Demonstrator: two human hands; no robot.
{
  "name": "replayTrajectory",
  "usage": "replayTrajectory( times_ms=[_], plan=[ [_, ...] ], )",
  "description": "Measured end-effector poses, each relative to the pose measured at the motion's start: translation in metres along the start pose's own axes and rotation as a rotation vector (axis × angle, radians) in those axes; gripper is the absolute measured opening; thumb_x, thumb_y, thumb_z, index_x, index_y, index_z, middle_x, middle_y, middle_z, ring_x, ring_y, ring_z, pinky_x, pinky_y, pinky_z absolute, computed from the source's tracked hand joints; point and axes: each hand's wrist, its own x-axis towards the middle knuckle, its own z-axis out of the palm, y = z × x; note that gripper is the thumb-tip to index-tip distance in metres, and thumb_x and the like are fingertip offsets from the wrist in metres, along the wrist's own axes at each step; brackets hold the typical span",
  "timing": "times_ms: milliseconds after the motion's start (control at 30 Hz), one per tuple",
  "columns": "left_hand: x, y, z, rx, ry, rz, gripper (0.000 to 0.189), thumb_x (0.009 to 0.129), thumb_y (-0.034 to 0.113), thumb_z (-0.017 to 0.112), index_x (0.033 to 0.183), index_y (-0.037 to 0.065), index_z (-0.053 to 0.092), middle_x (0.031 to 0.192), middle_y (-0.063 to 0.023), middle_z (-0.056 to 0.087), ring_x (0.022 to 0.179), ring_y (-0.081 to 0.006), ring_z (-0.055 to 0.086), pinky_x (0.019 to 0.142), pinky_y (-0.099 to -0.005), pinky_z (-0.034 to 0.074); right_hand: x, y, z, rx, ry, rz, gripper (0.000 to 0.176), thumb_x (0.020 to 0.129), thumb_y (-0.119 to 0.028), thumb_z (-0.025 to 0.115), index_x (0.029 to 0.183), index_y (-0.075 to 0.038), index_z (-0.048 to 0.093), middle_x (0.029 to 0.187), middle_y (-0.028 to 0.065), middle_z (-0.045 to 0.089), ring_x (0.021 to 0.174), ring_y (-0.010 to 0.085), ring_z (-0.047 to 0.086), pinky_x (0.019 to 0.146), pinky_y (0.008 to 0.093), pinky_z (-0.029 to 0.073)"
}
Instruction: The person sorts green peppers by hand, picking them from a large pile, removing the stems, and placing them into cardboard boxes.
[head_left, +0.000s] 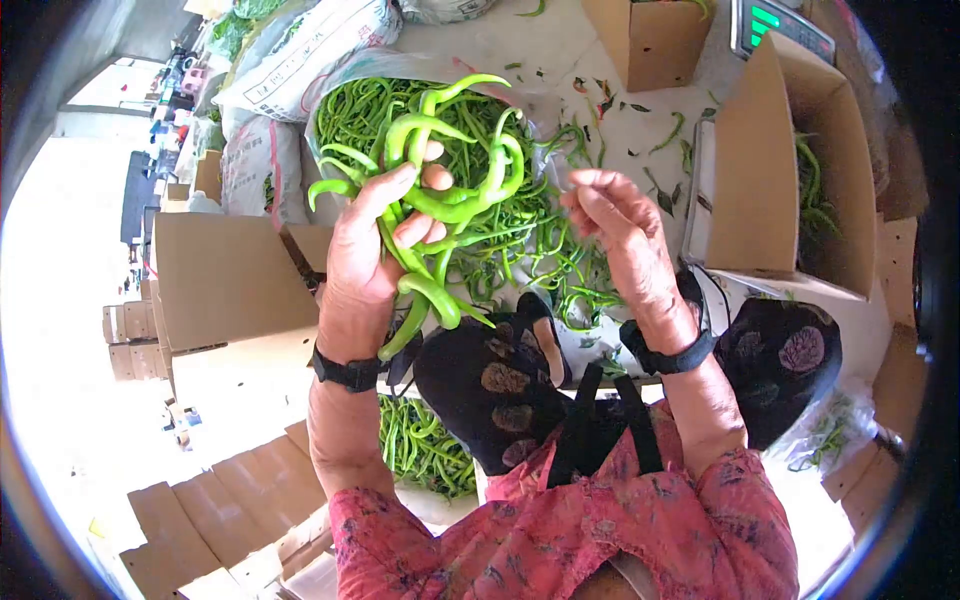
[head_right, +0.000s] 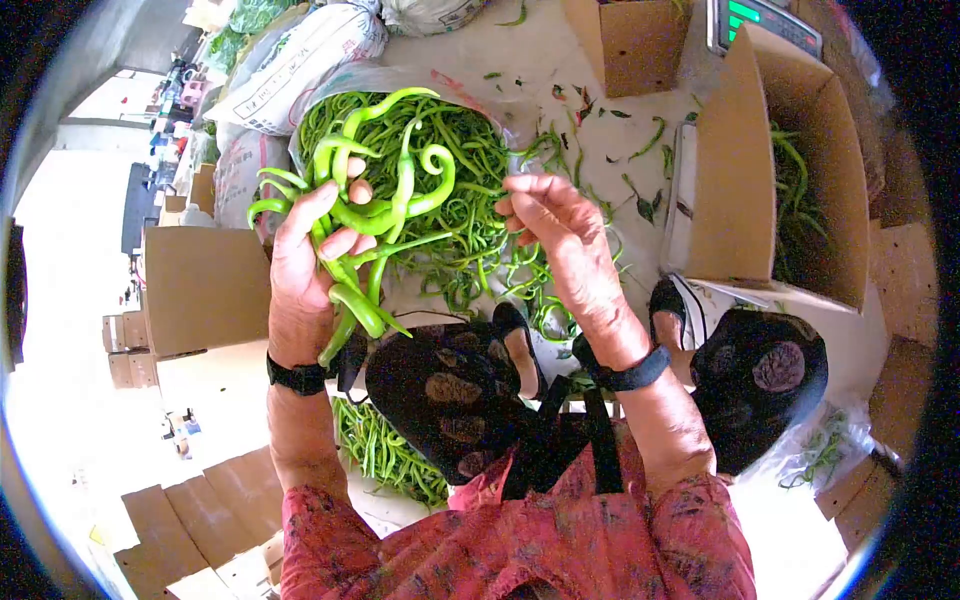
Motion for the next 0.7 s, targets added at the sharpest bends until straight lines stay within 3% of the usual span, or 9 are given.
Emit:
replayTrajectory(
  times_ms=[67,133,200,400,433,533,600,633,700],
  plan=[
    [-0.010,-0.005,0.018,0.029,0.047,-0.022,0.030,0.092,0.018,0.056,0.118,0.003,0.059,0.092,-0.0083,0.068,0.048,-0.0054,0.040,0.054,-0.0246,0.040,-0.025,-0.023,0.007,-0.101,0.073,-0.081,0.023,0.091,-0.017,0.060,0.112,-0.007,0.062,0.095,0.0055,0.067,0.085,0.0138,0.061,0.078,0.0272,0.047],
    [-0.017,-0.014,0.033,0.072,0.062,-0.033,0.030,0.092,0.018,0.058,0.117,0.003,0.060,0.091,-0.0084,0.067,0.049,-0.0056,0.041,0.054,-0.0243,0.039,-0.042,-0.039,0.010,-0.745,0.112,-0.749,0.027,0.084,-0.011,0.065,0.111,-0.008,0.062,0.096,0.0085,0.066,0.087,0.0234,0.062,0.080,0.0308,0.048],
    [-0.024,-0.026,0.047,0.125,0.089,-0.057,0.030,0.092,0.019,0.059,0.116,0.002,0.061,0.087,-0.0068,0.066,0.051,-0.0061,0.043,0.053,-0.0213,0.037,-0.060,-0.066,0.022,-1.087,0.041,-0.988,0.038,0.073,-0.011,0.070,0.110,-0.008,0.062,0.111,0.0104,0.063,0.104,0.0281,0.057,0.090,0.0415,0.042],
    [-0.042,-0.057,0.079,0.154,-0.011,-0.147,0.038,0.094,0.027,0.056,0.125,0.005,0.055,0.100,-0.0048,0.066,0.050,-0.0032,0.038,0.052,-0.0195,0.034,-0.060,-0.044,0.006,-1.159,-0.244,-0.842,0.036,0.077,-0.014,0.067,0.111,-0.007,0.059,0.108,0.0093,0.062,0.107,0.0246,0.055,0.097,0.0427,0.031],
    [-0.045,-0.061,0.079,0.078,-0.044,-0.173,0.041,0.095,0.026,0.054,0.130,0.004,0.050,0.113,-0.0089,0.063,0.049,-0.0032,0.037,0.052,-0.0188,0.034,-0.062,-0.046,0.002,-1.159,-0.237,-0.843,0.036,0.077,-0.014,0.067,0.111,-0.007,0.059,0.108,0.0093,0.062,0.107,0.0246,0.055,0.097,0.0427,0.031],
    [-0.051,-0.066,0.093,-0.054,-0.134,-0.107,0.039,0.093,0.021,0.058,0.126,0.001,0.052,0.114,-0.0104,0.062,0.052,-0.0050,0.042,0.050,-0.0192,0.036,-0.071,-0.046,-0.008,-0.963,-0.361,-0.635,0.034,0.082,-0.014,0.064,0.115,-0.008,0.059,0.107,0.0107,0.062,0.107,0.0268,0.055,0.095,0.0414,0.035],
    [-0.050,-0.067,0.087,0.089,-0.146,-0.054,0.041,0.093,0.019,0.056,0.128,-0.001,0.050,0.119,-0.0120,0.060,0.052,-0.0052,0.043,0.051,-0.0202,0.038,-0.073,-0.047,-0.013,-0.407,-0.347,-0.378,0.032,0.086,-0.015,0.063,0.117,-0.006,0.058,0.105,0.0100,0.062,0.104,0.0239,0.057,0.092,0.0375,0.041],
    [-0.051,-0.068,0.087,0.119,-0.131,-0.042,0.039,0.093,0.018,0.056,0.126,-0.001,0.052,0.115,-0.0125,0.062,0.052,-0.0056,0.043,0.052,-0.0209,0.039,-0.077,-0.053,-0.021,-0.378,-0.352,-0.190,0.030,0.090,-0.017,0.061,0.118,-0.005,0.058,0.103,0.0079,0.063,0.101,0.0191,0.058,0.088,0.0328,0.045],
    [-0.048,-0.073,0.082,0.149,-0.124,-0.034,0.036,0.092,0.018,0.056,0.123,-0.002,0.054,0.112,-0.0130,0.063,0.052,-0.0059,0.043,0.053,-0.0216,0.040,-0.079,-0.053,-0.029,-0.371,-0.367,-0.187,0.029,0.091,-0.017,0.060,0.117,-0.005,0.059,0.102,0.0066,0.063,0.101,0.0170,0.058,0.089,0.0322,0.045]
  ],
)
